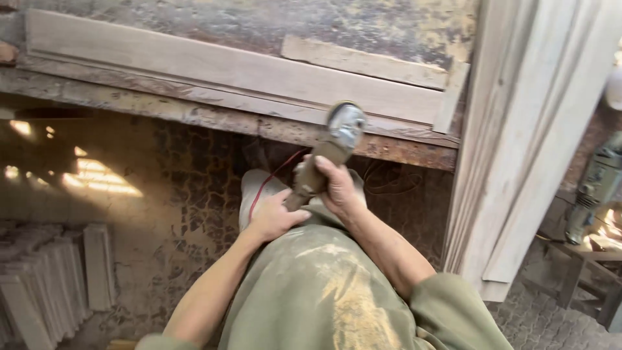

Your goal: Sanding wooden boards using an angle grinder and applying wood filler.

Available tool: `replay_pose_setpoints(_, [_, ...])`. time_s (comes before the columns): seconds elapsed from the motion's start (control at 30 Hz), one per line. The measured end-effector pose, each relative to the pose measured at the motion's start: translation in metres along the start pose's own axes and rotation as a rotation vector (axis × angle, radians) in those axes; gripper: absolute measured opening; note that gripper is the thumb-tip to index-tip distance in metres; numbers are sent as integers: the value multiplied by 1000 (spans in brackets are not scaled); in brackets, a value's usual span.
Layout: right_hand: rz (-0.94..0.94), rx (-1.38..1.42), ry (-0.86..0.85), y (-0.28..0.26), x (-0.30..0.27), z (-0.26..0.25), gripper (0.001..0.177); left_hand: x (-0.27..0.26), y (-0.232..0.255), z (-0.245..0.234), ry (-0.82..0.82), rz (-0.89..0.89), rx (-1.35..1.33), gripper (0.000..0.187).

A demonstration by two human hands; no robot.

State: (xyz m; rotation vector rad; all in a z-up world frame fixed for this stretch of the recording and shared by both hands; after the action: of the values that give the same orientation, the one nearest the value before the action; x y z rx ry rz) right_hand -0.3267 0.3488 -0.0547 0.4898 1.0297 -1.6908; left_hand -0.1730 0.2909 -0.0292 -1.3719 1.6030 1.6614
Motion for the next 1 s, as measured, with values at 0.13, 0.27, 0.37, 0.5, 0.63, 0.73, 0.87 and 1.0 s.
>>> replay_pose_setpoints(0.13, [-141, -4, 174, -4, 22, -19, 30, 32, 17, -7, -99, 139, -26, 50])
replay_pose_setpoints(0.27, [-122, -32, 165, 12, 49, 36, 30, 52, -28, -28, -36, 43, 72, 78])
replay_pose_setpoints(0.37, [-79, -153, 108, 34, 70, 94, 37, 48, -51, -67, 50, 90, -466, 60])
replay_pose_setpoints(0.5, [-16, -252, -39, 64, 94, 143, 51, 22, -32, -105, 277, 91, -145, 55])
replay_pose_setpoints(0.63, [29, -466, -30, 61, 100, 118, 65, 25, -34, -90, 380, 61, -16, 62])
replay_pose_setpoints(0.73, [-113, -239, -98, 12, 76, 73, 58, 34, -11, -42, 324, 13, 119, 48])
replay_pose_setpoints(0.87, [-251, -177, 57, -62, 54, -18, 60, 42, 77, 40, 218, 217, 273, 36])
replay_pose_setpoints(1.0, [-380, -105, 166, -125, 50, -102, 52, 74, 123, 117, 73, 474, 379, 37])
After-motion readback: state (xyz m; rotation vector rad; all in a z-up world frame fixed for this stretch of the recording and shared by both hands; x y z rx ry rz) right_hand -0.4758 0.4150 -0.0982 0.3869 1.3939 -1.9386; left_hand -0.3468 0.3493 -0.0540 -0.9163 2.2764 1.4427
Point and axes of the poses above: each hand's wrist, its own x-axis towards the middle knuckle, its own z-axis out of the palm, y = z × x, the point moved 8 cm from there along x, towards the middle knuckle, and after that the axes turned 3 degrees about x, right-handed, at the moved point
